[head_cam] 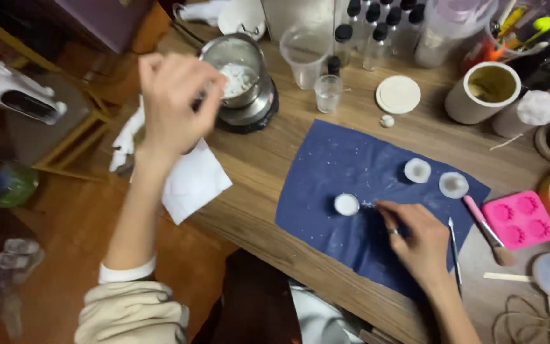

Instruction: Polishing or scraping the surface of a small wax container using a metal tool to refine its shape and finish.

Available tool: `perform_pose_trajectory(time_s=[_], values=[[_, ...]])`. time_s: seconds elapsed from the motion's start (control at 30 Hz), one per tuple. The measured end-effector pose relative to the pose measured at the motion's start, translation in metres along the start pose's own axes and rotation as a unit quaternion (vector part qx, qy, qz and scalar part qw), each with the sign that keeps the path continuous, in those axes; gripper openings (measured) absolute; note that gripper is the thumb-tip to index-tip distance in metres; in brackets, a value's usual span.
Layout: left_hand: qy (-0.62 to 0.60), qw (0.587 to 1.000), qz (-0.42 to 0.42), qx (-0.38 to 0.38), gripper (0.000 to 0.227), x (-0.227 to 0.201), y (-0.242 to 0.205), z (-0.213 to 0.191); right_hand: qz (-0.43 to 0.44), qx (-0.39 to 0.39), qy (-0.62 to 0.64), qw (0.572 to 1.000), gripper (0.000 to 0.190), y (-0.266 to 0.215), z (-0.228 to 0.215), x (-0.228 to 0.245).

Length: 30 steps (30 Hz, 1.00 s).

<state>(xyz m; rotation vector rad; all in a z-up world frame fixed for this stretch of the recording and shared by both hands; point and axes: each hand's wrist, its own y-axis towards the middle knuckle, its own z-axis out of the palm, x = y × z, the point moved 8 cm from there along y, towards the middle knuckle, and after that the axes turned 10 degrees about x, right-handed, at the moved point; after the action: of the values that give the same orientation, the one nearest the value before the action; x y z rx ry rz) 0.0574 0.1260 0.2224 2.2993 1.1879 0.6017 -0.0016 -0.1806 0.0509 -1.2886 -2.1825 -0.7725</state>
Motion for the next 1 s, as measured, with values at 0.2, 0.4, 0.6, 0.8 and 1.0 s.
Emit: perform_pose_trajectory(time_s=[0.2, 0.4, 0.6, 0.8, 1.0], values=[[0.004, 0.989, -0.057, 0.134, 0.018, 0.061, 0.002, 0.045, -0.005, -0.02, -0.042, 0.999, 0.016, -0.009, -0.001, -0.012], [0.105, 0.972, -0.01, 0.209, 0.024, 0.033, 0.014, 0.069, 0.005, -0.047, -0.058, 0.997, 0.023, -0.011, -0.006, -0.033], [0.175, 0.971, 0.031, 0.161, 0.02, 0.003, 0.03, 0.065, -0.003, -0.043, -0.1, 0.994, 0.012, -0.011, 0.003, -0.042], [0.118, 0.981, 0.075, 0.133, 0.009, -0.06, 0.037, 0.071, -0.005, -0.024, -0.111, 0.994, 0.019, -0.018, 0.015, -0.048], [-0.058, 0.983, 0.103, 0.142, 0.01, -0.149, 0.039, 0.092, -0.015, 0.039, -0.111, 0.993, 0.005, -0.028, 0.003, -0.041]])
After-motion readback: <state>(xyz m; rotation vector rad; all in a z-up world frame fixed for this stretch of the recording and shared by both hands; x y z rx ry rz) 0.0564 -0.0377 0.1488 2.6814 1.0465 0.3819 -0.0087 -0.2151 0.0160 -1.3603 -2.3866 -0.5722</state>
